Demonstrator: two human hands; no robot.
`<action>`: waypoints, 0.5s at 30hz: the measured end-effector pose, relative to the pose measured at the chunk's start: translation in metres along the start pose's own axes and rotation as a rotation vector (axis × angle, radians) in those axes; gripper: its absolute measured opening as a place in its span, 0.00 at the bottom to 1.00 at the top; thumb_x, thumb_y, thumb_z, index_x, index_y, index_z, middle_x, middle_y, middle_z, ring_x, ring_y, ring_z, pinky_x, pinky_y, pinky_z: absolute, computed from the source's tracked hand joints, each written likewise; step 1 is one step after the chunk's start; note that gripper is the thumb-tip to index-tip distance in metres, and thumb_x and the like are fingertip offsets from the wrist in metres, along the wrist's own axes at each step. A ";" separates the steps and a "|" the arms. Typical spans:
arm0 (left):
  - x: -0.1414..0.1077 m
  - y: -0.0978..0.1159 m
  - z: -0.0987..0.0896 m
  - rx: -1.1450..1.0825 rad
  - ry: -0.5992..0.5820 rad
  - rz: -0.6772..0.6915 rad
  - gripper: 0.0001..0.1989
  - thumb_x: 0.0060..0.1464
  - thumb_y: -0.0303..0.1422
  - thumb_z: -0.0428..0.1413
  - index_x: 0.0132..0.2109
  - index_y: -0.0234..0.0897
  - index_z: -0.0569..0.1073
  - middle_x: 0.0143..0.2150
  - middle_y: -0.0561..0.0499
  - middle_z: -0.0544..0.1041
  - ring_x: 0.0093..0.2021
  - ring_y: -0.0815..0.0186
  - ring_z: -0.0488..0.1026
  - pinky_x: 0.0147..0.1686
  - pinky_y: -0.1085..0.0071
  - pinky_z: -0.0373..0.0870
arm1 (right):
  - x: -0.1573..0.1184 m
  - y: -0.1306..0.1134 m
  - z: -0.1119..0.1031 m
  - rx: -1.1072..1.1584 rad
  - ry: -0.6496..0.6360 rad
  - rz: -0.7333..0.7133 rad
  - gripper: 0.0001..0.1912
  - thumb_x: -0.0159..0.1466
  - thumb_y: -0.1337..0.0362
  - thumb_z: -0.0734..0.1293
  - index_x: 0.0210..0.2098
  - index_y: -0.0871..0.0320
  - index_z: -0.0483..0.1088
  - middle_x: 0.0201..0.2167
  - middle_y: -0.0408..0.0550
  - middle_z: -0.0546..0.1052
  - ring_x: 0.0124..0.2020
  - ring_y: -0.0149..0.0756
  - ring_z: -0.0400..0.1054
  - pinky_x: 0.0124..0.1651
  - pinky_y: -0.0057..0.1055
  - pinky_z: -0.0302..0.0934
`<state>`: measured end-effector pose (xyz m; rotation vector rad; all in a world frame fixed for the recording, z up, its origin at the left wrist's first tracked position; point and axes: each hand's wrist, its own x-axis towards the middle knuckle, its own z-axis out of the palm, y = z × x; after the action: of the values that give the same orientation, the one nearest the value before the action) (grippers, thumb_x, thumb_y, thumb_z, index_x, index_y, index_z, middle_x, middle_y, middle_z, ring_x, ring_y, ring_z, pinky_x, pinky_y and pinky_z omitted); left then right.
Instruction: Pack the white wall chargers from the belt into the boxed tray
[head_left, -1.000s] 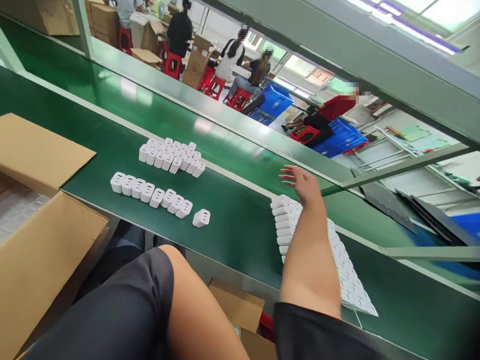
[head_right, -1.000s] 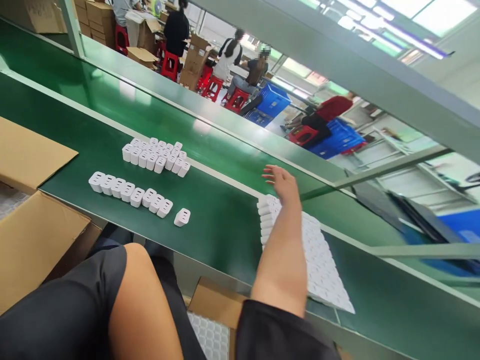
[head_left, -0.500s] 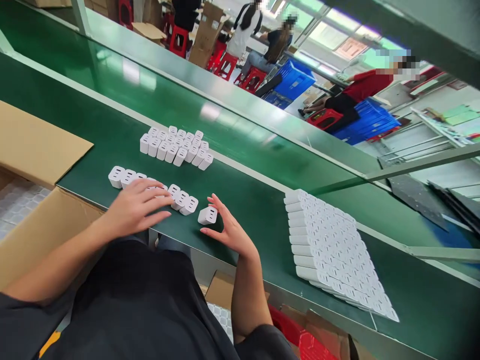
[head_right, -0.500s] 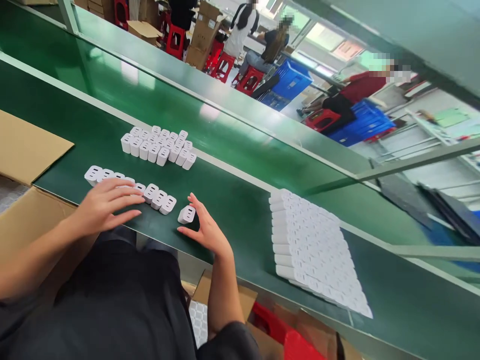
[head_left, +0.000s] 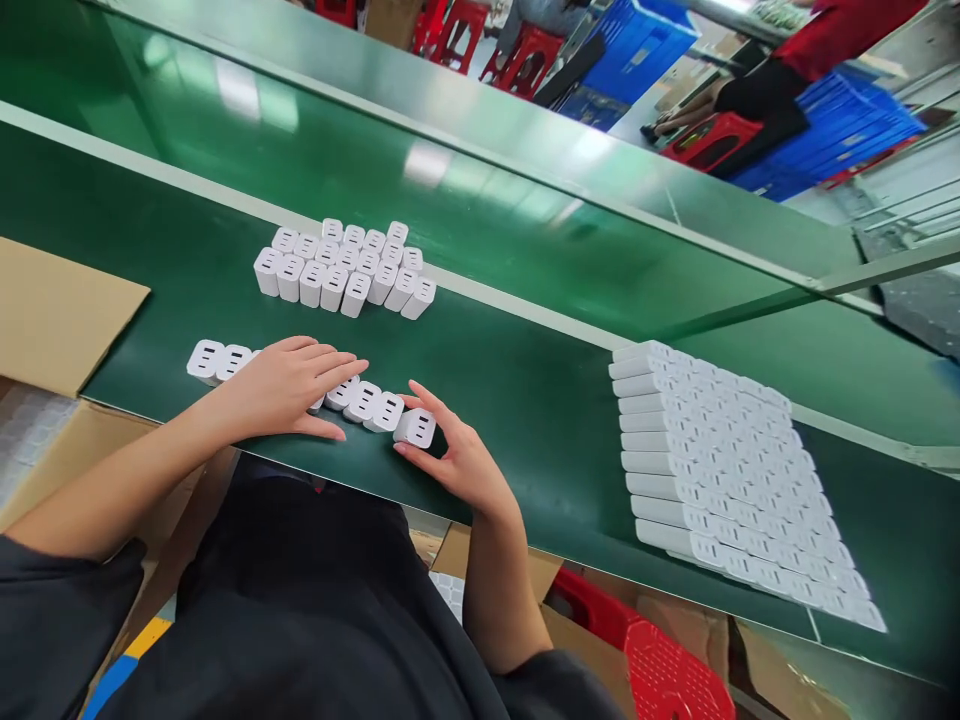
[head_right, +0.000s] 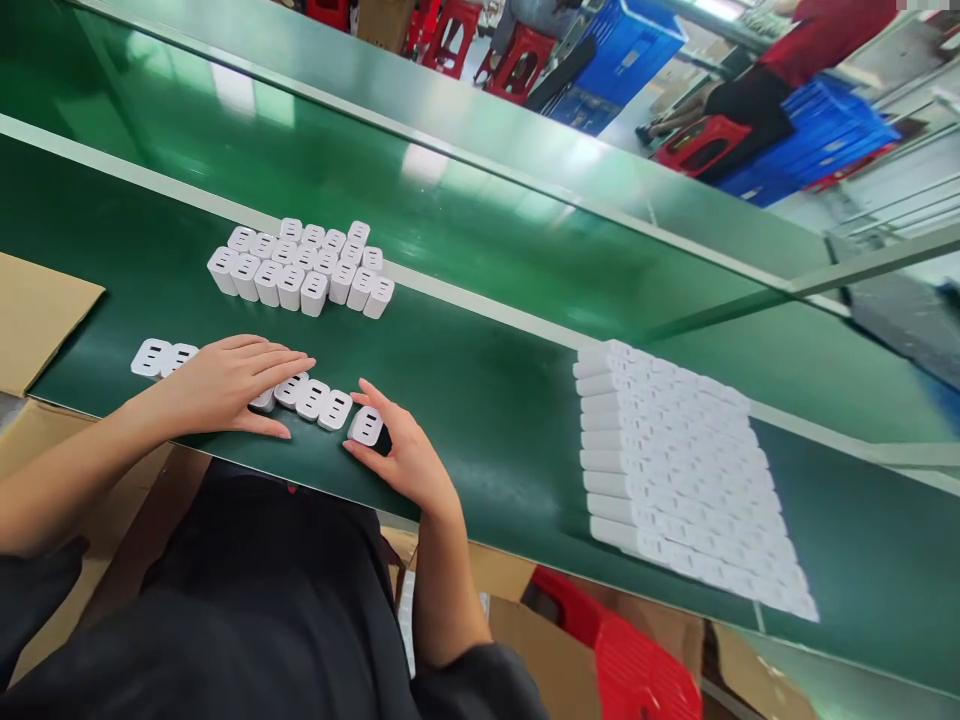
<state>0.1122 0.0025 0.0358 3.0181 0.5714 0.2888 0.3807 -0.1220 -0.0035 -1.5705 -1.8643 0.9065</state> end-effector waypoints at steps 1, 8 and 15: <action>0.003 0.000 0.002 -0.001 -0.011 0.005 0.38 0.60 0.56 0.51 0.64 0.31 0.65 0.60 0.39 0.73 0.55 0.55 0.73 0.56 0.62 0.64 | 0.002 -0.001 0.004 -0.006 0.012 -0.004 0.39 0.65 0.56 0.69 0.70 0.41 0.49 0.61 0.44 0.71 0.60 0.45 0.66 0.63 0.48 0.60; 0.005 -0.002 0.010 0.019 0.009 0.015 0.27 0.64 0.52 0.48 0.54 0.34 0.73 0.50 0.43 0.79 0.42 0.61 0.78 0.40 0.67 0.67 | 0.008 -0.006 0.018 -0.055 0.084 0.001 0.35 0.65 0.56 0.68 0.69 0.41 0.52 0.59 0.45 0.72 0.58 0.48 0.68 0.61 0.51 0.62; 0.006 -0.001 0.005 0.033 -0.061 0.019 0.30 0.62 0.54 0.48 0.59 0.34 0.71 0.51 0.41 0.78 0.43 0.60 0.78 0.41 0.67 0.69 | 0.009 -0.005 0.017 -0.071 0.116 -0.071 0.35 0.65 0.56 0.69 0.67 0.37 0.52 0.62 0.43 0.69 0.62 0.48 0.64 0.62 0.51 0.62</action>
<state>0.1187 0.0055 0.0317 3.0532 0.5478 0.1893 0.3632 -0.1166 -0.0104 -1.5538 -1.8758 0.7093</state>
